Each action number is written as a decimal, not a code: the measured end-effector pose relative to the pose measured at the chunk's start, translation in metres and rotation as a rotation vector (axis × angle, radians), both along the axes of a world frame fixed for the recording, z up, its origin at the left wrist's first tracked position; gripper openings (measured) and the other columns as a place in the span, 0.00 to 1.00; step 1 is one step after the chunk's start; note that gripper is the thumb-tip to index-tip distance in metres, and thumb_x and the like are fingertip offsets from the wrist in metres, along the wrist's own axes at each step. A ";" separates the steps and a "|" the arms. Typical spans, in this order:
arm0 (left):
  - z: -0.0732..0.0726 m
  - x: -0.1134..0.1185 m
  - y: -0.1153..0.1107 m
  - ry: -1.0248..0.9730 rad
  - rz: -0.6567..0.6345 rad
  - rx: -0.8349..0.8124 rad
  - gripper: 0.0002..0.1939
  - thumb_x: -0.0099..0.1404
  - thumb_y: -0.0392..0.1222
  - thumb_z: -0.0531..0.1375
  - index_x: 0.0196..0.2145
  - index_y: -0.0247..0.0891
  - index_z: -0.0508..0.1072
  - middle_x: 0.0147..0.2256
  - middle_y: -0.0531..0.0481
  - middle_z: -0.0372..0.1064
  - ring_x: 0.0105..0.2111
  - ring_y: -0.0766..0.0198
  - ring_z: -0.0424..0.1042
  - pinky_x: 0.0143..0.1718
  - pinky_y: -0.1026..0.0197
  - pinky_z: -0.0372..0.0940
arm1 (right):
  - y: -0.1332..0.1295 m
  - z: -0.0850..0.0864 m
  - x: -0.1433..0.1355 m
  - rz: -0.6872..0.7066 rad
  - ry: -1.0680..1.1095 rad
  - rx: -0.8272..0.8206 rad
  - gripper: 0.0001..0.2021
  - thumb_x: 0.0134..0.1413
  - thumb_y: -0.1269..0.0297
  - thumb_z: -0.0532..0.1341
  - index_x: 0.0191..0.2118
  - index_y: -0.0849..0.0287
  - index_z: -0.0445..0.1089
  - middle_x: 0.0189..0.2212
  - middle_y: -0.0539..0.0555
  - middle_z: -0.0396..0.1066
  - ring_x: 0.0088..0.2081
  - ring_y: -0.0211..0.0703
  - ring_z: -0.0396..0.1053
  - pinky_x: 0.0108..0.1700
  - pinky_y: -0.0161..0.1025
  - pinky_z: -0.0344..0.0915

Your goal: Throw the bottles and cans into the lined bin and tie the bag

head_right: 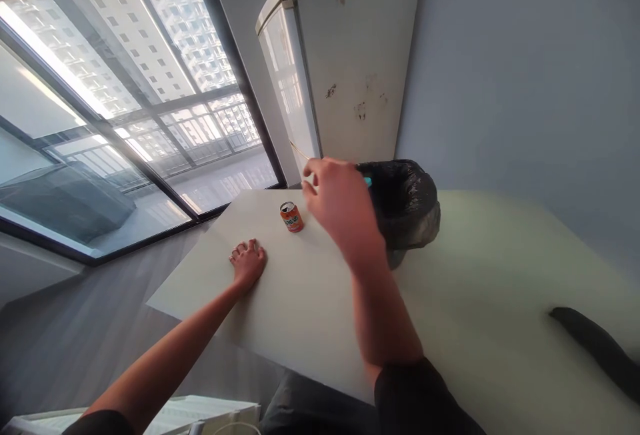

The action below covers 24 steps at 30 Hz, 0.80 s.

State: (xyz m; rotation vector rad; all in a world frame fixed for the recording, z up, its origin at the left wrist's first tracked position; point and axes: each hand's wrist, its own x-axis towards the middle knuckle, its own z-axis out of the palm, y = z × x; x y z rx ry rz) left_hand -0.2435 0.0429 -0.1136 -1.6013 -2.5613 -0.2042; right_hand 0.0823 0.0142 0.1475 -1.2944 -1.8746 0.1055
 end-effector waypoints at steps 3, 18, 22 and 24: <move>0.000 0.000 0.000 0.008 -0.004 0.009 0.27 0.77 0.49 0.49 0.67 0.38 0.69 0.68 0.28 0.60 0.69 0.34 0.57 0.67 0.35 0.52 | 0.022 -0.014 -0.044 0.165 -0.075 -0.088 0.09 0.66 0.69 0.60 0.42 0.55 0.79 0.37 0.54 0.79 0.39 0.46 0.75 0.44 0.40 0.66; -0.002 -0.001 0.002 0.005 0.003 0.029 0.26 0.76 0.49 0.51 0.65 0.38 0.70 0.67 0.27 0.61 0.68 0.34 0.58 0.66 0.34 0.52 | 0.120 -0.123 -0.123 0.147 -0.273 -0.454 0.27 0.60 0.60 0.71 0.62 0.63 0.70 0.60 0.66 0.71 0.63 0.61 0.65 0.54 0.45 0.69; -0.001 0.000 0.002 0.001 0.004 0.024 0.27 0.76 0.48 0.51 0.66 0.38 0.70 0.67 0.28 0.61 0.68 0.34 0.58 0.66 0.35 0.52 | 0.125 -0.130 -0.127 0.154 -0.278 -0.457 0.25 0.64 0.63 0.67 0.63 0.63 0.68 0.59 0.66 0.72 0.62 0.60 0.65 0.55 0.45 0.69; 0.001 0.001 0.001 0.004 0.004 0.020 0.26 0.76 0.49 0.51 0.66 0.38 0.70 0.66 0.28 0.61 0.67 0.34 0.58 0.66 0.35 0.53 | 0.126 -0.131 -0.126 0.156 -0.279 -0.451 0.23 0.63 0.65 0.66 0.62 0.63 0.68 0.57 0.66 0.73 0.61 0.59 0.66 0.54 0.45 0.68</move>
